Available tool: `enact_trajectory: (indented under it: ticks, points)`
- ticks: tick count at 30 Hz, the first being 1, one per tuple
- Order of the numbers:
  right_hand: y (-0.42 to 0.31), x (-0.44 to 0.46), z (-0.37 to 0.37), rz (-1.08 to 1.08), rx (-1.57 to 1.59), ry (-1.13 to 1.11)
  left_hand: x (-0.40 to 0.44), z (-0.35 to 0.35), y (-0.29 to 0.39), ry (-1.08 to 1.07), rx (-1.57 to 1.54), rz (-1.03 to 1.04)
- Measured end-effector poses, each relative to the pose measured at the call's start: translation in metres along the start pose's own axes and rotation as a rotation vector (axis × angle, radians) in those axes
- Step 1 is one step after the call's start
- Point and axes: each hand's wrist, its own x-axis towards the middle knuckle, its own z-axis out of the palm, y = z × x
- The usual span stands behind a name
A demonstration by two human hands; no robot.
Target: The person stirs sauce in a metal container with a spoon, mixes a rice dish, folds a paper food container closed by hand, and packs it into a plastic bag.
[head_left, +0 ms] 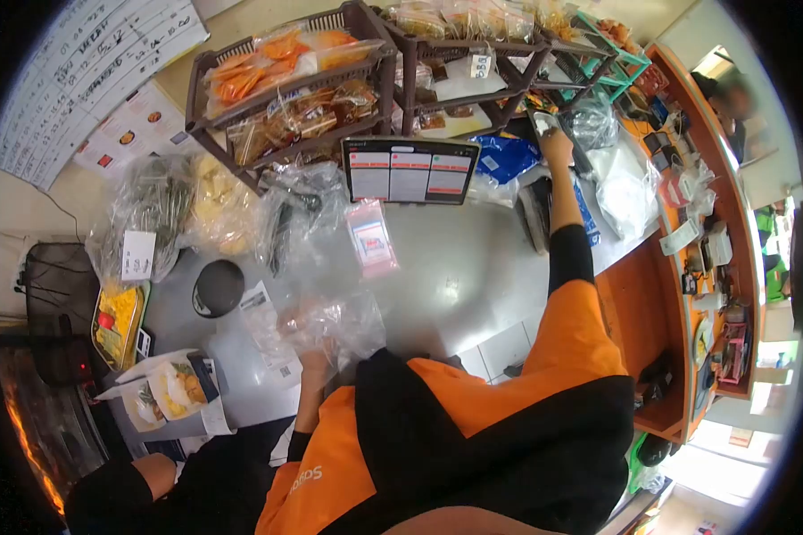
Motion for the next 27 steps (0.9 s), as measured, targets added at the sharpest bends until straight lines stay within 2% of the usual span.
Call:
enact_trajectory:
  ticks: [1, 5, 9, 13, 15, 16, 18, 19, 22, 23, 25, 27]
  points:
    - [0.014, 0.023, 0.015, 0.084, -0.118, -0.113, 0.001, 0.004, -0.003, 0.049, 0.019, -0.011]
    - [0.009, 0.035, 0.014, 0.25, -0.243, -0.233, -0.025, 0.01, -0.014, 0.159, 0.036, -0.068]
    - [0.012, 0.046, 0.033, 0.142, -0.41, -0.222, -0.027, 0.01, -0.017, 0.208, 0.039, -0.103]
    - [0.02, 0.054, 0.034, 0.138, -0.376, -0.187, -0.029, 0.016, -0.025, 0.233, 0.039, -0.116]
    - [0.024, 0.061, 0.025, 0.312, -0.176, 0.028, -0.027, 0.018, -0.025, 0.252, 0.039, -0.115]
    - [0.027, 0.062, 0.019, 0.315, -0.179, 0.031, -0.024, 0.019, -0.025, 0.262, 0.043, -0.115]
    - [0.027, 0.062, -0.004, 0.192, 0.151, -0.039, -0.02, 0.022, -0.026, 0.291, 0.05, -0.112]
    - [0.023, 0.057, -0.015, 0.188, 0.151, -0.033, -0.018, 0.024, -0.027, 0.308, 0.054, -0.11]
    - [-0.009, 0.012, -0.05, 0.178, 1.472, -0.303, -0.006, 0.029, -0.03, 0.389, 0.08, -0.091]
    - [-0.022, -0.008, -0.062, 0.172, 1.47, -0.313, -0.001, 0.031, -0.032, 0.433, 0.104, -0.077]
    - [-0.051, -0.062, -0.084, 0.094, 1.71, -0.544, 0.01, 0.037, -0.039, 0.592, 0.213, -0.022]
    - [-0.089, -0.135, -0.096, -0.008, 1.526, -0.743, 0.035, 0.038, -0.039, 0.805, 0.311, 0.05]
